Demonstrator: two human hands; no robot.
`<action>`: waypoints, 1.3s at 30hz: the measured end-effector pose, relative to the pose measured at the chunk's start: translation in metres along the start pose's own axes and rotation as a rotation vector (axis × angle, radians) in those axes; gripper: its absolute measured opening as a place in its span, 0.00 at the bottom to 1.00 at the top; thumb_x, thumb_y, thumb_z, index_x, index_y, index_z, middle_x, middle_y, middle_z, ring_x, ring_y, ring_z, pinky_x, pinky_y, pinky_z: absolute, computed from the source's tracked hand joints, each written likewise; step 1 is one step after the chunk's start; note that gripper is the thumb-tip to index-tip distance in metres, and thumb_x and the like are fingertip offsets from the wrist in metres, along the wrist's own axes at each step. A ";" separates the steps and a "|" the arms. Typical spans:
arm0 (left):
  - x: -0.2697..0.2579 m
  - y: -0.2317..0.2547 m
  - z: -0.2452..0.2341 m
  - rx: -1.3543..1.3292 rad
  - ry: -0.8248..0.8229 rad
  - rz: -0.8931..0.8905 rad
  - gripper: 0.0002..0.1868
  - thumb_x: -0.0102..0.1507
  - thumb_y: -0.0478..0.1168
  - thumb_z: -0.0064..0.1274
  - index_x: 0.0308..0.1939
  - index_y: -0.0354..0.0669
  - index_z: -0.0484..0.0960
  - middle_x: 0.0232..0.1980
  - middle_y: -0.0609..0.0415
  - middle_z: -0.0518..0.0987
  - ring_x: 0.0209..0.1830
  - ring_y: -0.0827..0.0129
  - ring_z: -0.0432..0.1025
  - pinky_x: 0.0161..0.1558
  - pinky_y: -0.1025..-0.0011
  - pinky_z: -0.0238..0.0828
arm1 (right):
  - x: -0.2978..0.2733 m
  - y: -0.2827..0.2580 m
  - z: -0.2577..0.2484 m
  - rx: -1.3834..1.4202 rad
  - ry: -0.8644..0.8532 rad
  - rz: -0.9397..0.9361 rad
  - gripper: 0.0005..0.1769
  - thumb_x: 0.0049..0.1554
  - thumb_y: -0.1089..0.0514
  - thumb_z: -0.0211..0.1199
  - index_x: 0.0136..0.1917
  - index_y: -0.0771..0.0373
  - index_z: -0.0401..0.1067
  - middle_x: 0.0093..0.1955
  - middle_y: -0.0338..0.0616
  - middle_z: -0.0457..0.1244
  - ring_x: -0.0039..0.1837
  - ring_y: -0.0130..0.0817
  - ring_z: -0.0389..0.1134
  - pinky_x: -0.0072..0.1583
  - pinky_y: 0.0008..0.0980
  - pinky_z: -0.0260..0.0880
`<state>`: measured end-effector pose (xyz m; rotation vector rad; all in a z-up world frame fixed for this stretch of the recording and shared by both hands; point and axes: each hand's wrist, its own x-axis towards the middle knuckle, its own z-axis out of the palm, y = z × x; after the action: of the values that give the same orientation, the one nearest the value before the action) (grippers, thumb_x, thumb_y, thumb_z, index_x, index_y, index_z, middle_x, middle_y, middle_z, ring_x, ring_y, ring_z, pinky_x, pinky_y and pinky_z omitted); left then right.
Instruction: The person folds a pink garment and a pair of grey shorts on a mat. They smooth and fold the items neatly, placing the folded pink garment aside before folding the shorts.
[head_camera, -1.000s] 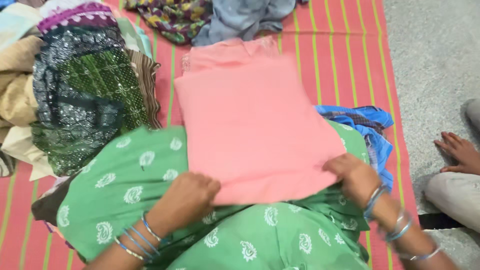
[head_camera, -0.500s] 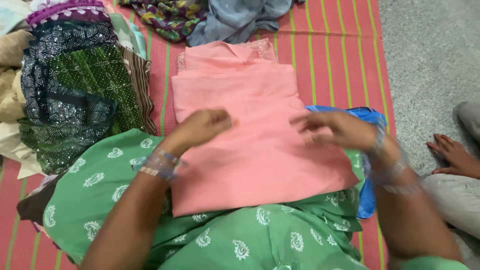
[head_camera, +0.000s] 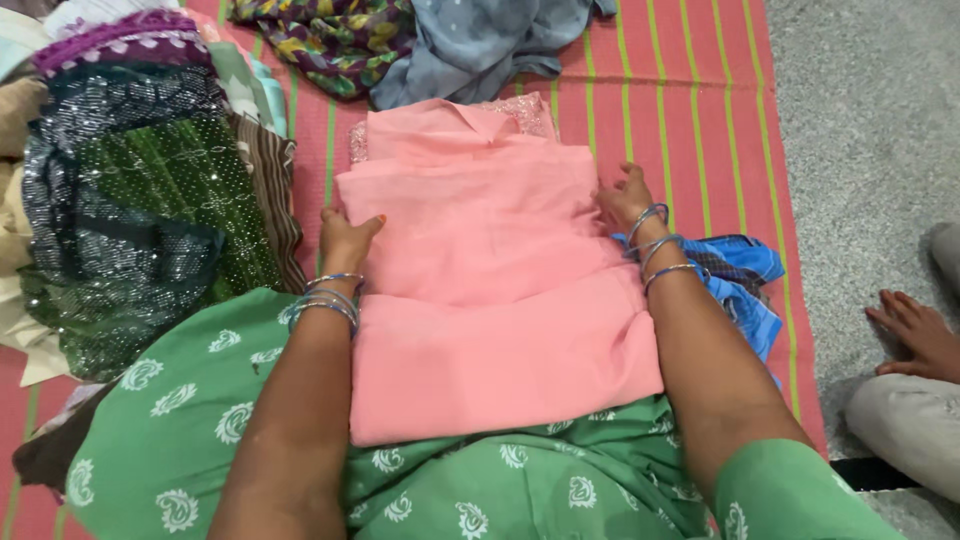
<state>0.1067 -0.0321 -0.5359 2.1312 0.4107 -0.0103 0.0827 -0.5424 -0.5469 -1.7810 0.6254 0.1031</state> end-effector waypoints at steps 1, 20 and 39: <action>-0.002 0.005 0.002 0.016 -0.004 -0.076 0.40 0.49 0.50 0.73 0.54 0.25 0.75 0.51 0.32 0.81 0.49 0.48 0.79 0.52 0.60 0.74 | -0.001 -0.002 -0.001 -0.027 -0.004 -0.007 0.55 0.48 0.65 0.72 0.79 0.59 0.41 0.61 0.52 0.59 0.44 0.41 0.72 0.37 0.43 0.77; -0.014 0.031 0.009 -0.576 0.285 0.319 0.12 0.68 0.36 0.56 0.49 0.30 0.74 0.49 0.39 0.84 0.50 0.49 0.78 0.53 0.60 0.75 | -0.017 -0.047 0.028 0.082 0.192 -0.717 0.04 0.63 0.68 0.61 0.52 0.66 0.73 0.46 0.32 0.64 0.50 0.20 0.62 0.52 0.24 0.65; -0.186 0.144 -0.151 0.463 -0.932 0.632 0.50 0.54 0.58 0.69 0.73 0.46 0.63 0.70 0.38 0.68 0.67 0.43 0.63 0.64 0.50 0.59 | -0.268 -0.128 -0.027 -0.239 -0.597 -0.206 0.32 0.57 0.58 0.62 0.74 0.64 0.64 0.69 0.46 0.64 0.69 0.32 0.65 0.63 0.35 0.69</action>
<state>-0.0488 -0.0357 -0.3034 2.3236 -0.8785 -0.7595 -0.0931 -0.4496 -0.3247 -1.9049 -0.0019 0.5633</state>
